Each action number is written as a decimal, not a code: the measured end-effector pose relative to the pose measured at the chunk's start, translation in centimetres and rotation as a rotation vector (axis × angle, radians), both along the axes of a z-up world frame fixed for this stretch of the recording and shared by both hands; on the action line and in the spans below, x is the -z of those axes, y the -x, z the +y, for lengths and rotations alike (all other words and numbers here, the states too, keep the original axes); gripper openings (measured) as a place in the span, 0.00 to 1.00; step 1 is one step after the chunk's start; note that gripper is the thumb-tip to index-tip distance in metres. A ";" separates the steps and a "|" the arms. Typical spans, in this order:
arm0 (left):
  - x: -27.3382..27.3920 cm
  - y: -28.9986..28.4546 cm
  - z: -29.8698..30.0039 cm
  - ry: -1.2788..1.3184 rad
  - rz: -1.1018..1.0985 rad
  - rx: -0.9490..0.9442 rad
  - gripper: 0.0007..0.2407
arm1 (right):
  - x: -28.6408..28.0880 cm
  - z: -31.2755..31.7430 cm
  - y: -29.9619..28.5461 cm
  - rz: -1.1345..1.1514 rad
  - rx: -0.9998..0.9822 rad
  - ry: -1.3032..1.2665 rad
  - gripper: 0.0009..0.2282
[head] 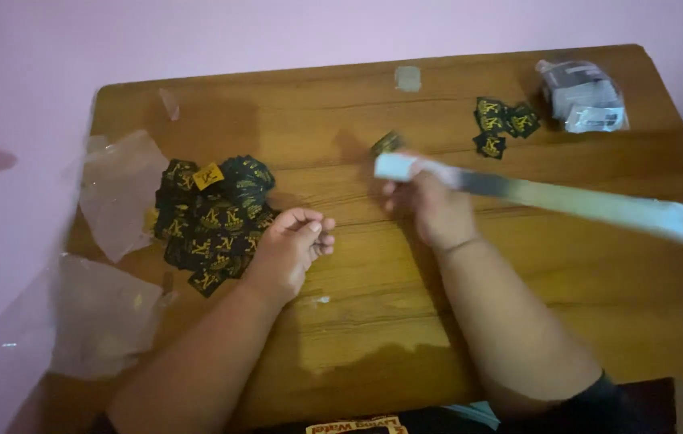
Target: The person is using a metal ruler to measure the dimensions of small fabric clothing labels on a wooden table.
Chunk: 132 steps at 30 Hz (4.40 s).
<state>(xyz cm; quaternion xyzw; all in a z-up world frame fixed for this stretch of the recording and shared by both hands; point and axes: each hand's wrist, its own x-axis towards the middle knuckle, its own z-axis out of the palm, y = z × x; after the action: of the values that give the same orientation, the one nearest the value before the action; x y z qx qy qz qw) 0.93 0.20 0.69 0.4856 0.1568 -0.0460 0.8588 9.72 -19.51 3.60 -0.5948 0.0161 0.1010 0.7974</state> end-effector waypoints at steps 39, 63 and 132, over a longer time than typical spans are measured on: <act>-8.9 0.7 8.3 -1.830 0.127 -0.184 0.14 | -0.5 0.0 3.5 -0.014 -0.029 1.056 0.21; -3.5 0.5 6.4 -0.857 -0.495 -0.388 0.07 | -1.3 1.6 3.9 -0.718 -0.436 0.270 0.13; -2.6 0.5 1.7 -0.302 -0.257 0.087 0.08 | 6.2 3.6 3.6 -0.207 -0.067 -0.076 0.08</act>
<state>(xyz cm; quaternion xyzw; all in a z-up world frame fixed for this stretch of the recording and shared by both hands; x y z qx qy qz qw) 0.39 1.90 3.27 0.6170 0.0297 0.0031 0.7864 6.16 -15.92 -2.65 -0.5715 -0.0901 0.0661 0.8129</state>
